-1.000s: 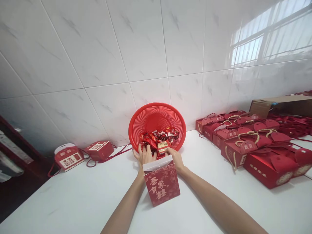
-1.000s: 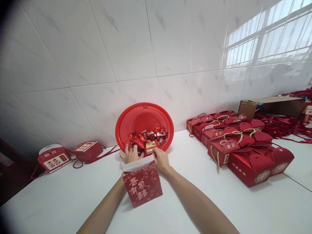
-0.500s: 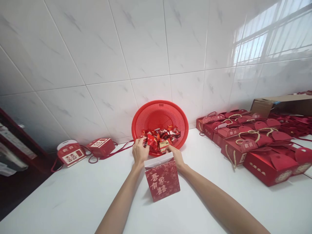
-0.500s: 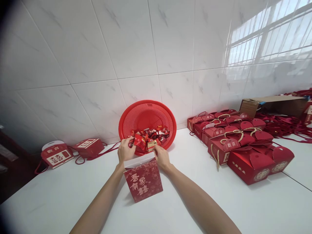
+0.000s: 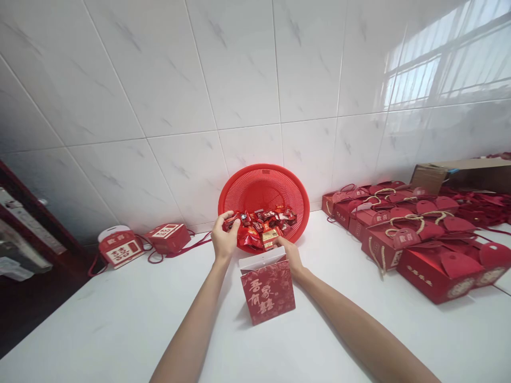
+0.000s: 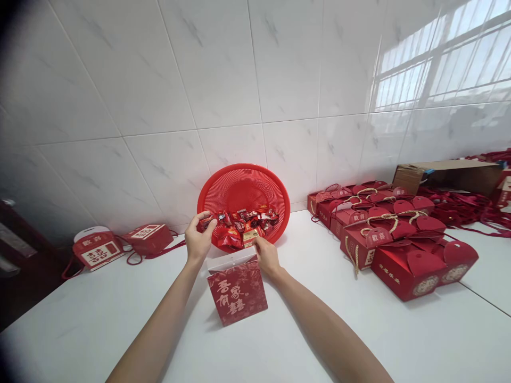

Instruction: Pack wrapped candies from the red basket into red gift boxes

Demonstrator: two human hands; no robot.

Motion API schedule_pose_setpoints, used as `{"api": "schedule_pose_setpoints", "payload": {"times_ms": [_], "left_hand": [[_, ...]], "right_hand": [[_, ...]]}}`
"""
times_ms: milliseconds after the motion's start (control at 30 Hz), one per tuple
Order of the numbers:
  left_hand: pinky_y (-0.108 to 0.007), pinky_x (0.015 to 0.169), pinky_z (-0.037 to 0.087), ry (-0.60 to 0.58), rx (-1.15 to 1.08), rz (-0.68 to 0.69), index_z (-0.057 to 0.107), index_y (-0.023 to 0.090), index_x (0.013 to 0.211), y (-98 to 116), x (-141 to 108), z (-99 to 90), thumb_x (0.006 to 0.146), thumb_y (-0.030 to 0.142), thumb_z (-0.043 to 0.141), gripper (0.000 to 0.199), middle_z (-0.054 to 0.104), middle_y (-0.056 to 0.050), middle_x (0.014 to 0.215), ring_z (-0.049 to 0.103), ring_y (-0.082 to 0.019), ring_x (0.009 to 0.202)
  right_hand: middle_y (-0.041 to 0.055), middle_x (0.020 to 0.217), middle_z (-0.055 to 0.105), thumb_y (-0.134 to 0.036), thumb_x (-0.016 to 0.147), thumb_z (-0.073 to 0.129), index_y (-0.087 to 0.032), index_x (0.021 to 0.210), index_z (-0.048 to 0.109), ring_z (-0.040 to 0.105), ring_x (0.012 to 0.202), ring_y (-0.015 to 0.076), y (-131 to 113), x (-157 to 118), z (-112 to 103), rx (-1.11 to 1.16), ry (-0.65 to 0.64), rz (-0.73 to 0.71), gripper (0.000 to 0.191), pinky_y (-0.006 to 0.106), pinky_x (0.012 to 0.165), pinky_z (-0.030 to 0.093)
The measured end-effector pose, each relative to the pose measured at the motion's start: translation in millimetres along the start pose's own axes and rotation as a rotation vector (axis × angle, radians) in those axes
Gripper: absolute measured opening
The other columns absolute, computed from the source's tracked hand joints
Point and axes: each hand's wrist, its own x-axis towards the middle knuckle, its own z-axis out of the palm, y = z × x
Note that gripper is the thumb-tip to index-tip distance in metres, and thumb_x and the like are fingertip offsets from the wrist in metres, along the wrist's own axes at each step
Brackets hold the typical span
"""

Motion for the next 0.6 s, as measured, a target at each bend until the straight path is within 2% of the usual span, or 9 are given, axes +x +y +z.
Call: {"api": "schedule_pose_setpoints", "payload": {"times_ms": [100,200,300,400,500,600], "left_hand": [[-0.034,0.089,0.054,-0.04,-0.072,-0.08,0.067,0.017,0.096,-2.5,-2.6,1.2,0.072,0.034,0.067,0.03,0.073,-0.008,0.1,0.069,-0.022,0.094],[-0.037,0.087,0.056,-0.133,-0.176,-0.16,0.067,0.016,0.095,-7.6,-9.7,2.3,0.066,0.041,0.071,0.038,0.072,-0.009,0.101,0.069,-0.023,0.094],[-0.039,0.085,0.056,-0.282,-0.237,-0.19,0.067,0.016,0.095,-12.4,-21.8,4.1,0.063,0.045,0.074,0.044,0.072,-0.01,0.1,0.069,-0.024,0.093],[-0.039,0.087,0.056,-0.417,-0.22,-0.192,0.069,0.017,0.092,-16.3,-35.6,6.8,0.063,0.042,0.075,0.039,0.074,-0.009,0.096,0.07,-0.024,0.09],[-0.038,0.086,0.056,-0.484,-0.2,-0.208,0.069,0.016,0.092,-18.6,-48.2,9.2,0.064,0.04,0.075,0.037,0.074,-0.009,0.095,0.07,-0.024,0.089],[-0.038,0.082,0.057,-0.48,-0.16,-0.219,0.069,0.016,0.098,-18.8,-61.0,7.1,0.07,0.041,0.072,0.037,0.075,-0.009,0.096,0.071,-0.026,0.089]], "right_hand": [[0.0013,0.071,0.061,-0.03,0.082,0.046,-0.023,0.072,0.051,0.055,0.069,0.0186,-0.4,-0.6,0.1,0.013,0.016,0.008,0.013,0.027,0.064,0.041],[0.0012,0.07,0.06,-0.035,0.086,0.043,-0.022,0.078,0.052,0.055,0.067,0.018,-2.8,1.0,-1.2,0.041,0.059,0.027,0.018,0.028,0.064,0.042],[0.0013,0.072,0.062,-0.042,0.084,0.049,-0.022,0.087,0.056,0.055,0.066,0.018,-8.3,4.5,-4.8,0.26,0.091,0.096,0.022,0.028,0.064,0.044],[0.0012,0.072,0.064,-0.047,0.078,0.06,-0.021,0.085,0.06,0.054,0.064,0.0168,-13.9,7.1,-7.4,0.584,0.028,0.212,0.028,0.028,0.06,0.043],[-0.0004,0.069,0.063,-0.046,0.066,0.073,-0.02,0.076,0.061,0.051,0.06,0.0142,-15.2,6.8,-4.4,0.753,-0.035,0.299,0.03,0.026,0.057,0.039],[-0.0021,0.066,0.061,-0.042,0.059,0.078,-0.02,0.077,0.061,0.05,0.055,0.0131,-10.9,3.7,1.7,0.827,-0.051,0.357,0.033,0.026,0.054,0.037]]}}
